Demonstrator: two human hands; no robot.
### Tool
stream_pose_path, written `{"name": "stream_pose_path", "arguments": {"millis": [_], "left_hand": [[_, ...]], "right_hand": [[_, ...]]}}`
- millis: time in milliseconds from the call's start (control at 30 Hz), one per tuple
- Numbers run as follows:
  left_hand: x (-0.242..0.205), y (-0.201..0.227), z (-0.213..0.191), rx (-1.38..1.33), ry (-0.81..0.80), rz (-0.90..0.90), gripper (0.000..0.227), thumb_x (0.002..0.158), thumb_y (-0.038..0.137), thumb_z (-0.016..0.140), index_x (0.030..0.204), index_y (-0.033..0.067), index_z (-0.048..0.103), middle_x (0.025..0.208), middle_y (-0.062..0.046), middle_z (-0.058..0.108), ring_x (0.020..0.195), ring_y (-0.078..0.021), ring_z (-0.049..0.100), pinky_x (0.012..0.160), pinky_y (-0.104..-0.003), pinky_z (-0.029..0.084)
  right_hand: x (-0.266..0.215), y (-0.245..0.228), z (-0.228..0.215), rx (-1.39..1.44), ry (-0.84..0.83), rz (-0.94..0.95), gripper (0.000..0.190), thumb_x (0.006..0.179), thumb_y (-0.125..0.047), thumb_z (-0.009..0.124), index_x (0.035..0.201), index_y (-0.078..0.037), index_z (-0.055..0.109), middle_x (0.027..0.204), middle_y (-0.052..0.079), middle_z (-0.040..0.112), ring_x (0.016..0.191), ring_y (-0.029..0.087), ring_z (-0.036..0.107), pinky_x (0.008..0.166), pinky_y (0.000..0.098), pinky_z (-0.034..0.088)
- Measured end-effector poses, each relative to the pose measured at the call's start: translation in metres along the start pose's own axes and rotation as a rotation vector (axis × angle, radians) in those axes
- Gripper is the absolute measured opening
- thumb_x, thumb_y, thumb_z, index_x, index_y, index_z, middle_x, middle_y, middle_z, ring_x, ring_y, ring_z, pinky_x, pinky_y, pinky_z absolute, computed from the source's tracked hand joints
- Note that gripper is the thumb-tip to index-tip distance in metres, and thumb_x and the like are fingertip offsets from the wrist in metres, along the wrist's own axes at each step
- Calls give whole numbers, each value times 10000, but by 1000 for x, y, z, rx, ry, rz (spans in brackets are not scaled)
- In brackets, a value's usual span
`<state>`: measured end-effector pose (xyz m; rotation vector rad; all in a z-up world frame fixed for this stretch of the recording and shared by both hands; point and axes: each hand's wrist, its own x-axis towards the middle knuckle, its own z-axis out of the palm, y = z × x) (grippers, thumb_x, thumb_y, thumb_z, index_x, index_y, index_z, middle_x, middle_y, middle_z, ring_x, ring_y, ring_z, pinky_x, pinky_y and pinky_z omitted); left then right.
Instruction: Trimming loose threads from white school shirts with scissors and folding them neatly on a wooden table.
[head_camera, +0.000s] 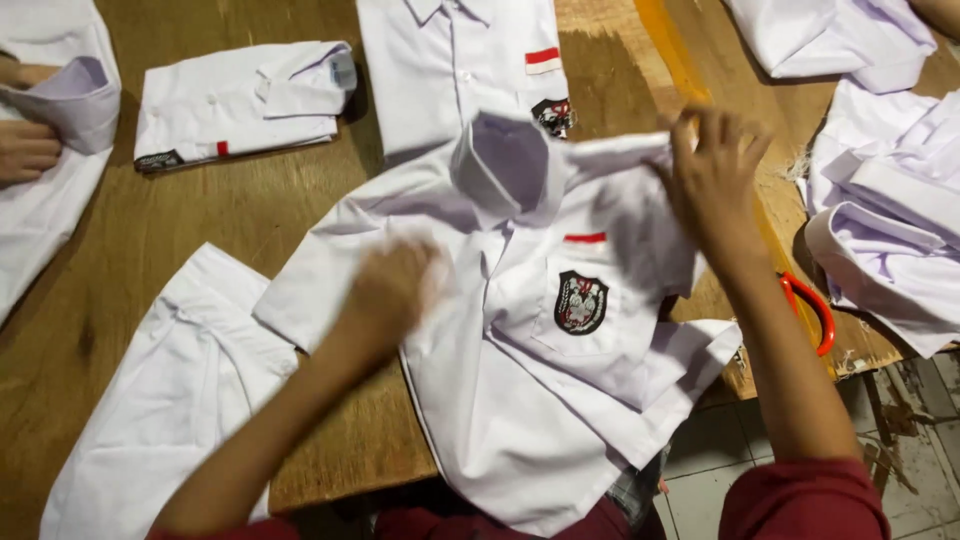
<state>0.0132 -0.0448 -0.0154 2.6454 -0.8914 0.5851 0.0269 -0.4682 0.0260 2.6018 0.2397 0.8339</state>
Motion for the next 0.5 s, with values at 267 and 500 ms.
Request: {"name": "stream_pose_path", "arguments": {"millis": [267, 500], "left_hand": [[-101, 46, -35, 65, -929, -412, 755, 942, 791, 402, 796, 103, 677, 794, -127, 714, 762, -377, 719, 639, -501, 548], [-103, 79, -31, -528, -734, -852, 316, 990, 484, 537, 984, 181, 627, 825, -1, 675, 741, -164, 666, 669, -317, 480]], "right_hand": [[-107, -14, -82, 753, -1141, 124, 542, 804, -612, 626, 1076, -161, 753, 1233, -19, 672, 1060, 175, 718, 929, 361, 621], [-160, -57, -76, 951, -1047, 335, 454, 816, -550, 746, 993, -159, 599, 1555, 43, 353, 1416, 346, 301, 1008, 628, 538]]}}
